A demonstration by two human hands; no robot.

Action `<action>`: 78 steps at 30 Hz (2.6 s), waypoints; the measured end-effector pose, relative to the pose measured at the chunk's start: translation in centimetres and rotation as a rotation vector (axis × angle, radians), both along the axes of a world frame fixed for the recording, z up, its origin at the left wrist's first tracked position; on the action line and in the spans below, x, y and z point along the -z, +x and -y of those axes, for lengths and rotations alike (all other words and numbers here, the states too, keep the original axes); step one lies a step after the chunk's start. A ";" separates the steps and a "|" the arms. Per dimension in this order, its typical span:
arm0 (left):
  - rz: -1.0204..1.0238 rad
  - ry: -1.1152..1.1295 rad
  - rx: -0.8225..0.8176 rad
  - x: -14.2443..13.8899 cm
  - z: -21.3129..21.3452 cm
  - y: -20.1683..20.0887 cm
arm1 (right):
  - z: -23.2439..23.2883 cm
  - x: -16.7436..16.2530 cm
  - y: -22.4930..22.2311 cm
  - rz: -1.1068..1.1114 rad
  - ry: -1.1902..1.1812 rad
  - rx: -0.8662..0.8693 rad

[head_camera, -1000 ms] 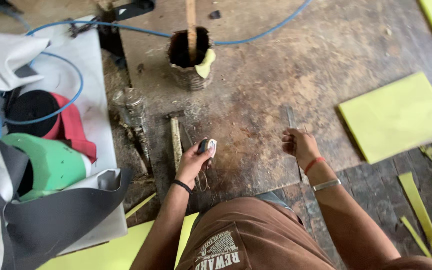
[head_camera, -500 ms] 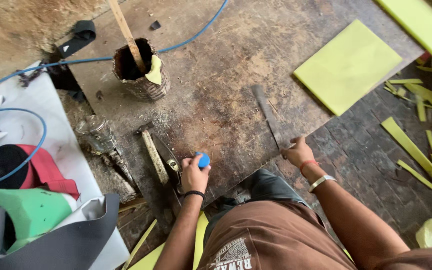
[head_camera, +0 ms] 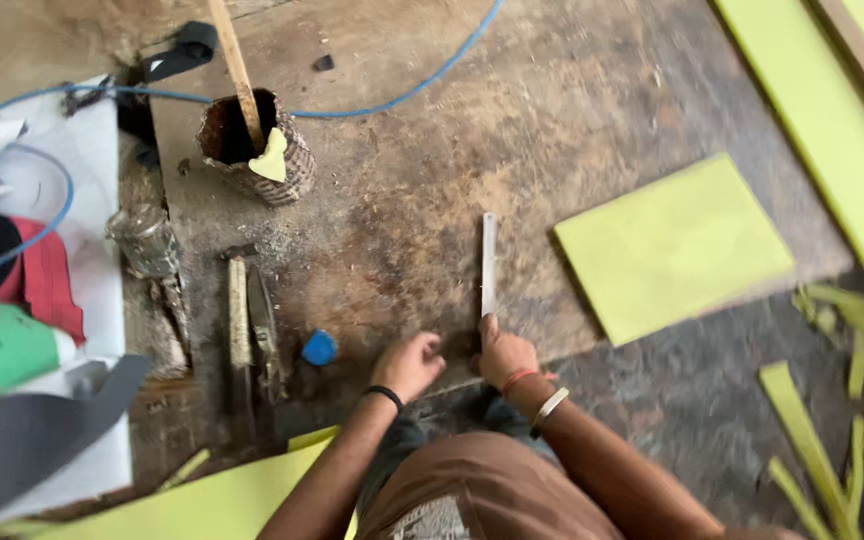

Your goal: The person uses a tape measure to measure a pink plywood panel and a foam-covered furniture frame, then handles and moves yellow foam sheets across the workshop floor. They place a dark fabric sheet on the workbench, unfold it, and smooth it flat over chalk marking lines.

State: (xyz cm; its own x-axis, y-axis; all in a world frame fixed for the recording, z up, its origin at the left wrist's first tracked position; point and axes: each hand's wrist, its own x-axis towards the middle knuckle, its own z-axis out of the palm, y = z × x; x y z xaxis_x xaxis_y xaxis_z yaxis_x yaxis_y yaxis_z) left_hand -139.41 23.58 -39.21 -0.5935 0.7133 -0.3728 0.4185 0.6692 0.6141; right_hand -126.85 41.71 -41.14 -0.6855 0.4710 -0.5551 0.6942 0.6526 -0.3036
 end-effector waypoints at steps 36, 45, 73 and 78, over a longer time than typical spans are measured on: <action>0.446 0.395 -0.556 -1.4 -17.4 -0.8 | -23.8 1.1 13.0 -0.527 0.016 1.755; 0.374 0.283 -0.402 -3.8 -14.5 0.2 | -24.8 2.9 12.0 -0.833 -0.574 1.786; 0.928 1.005 -1.107 -2.9 6.1 -1.9 | -3.8 -10.1 -2.9 -0.864 0.226 -0.139; 0.944 0.884 -1.188 -2.7 8.7 -4.3 | -0.8 -13.0 -7.1 -0.283 0.565 -0.250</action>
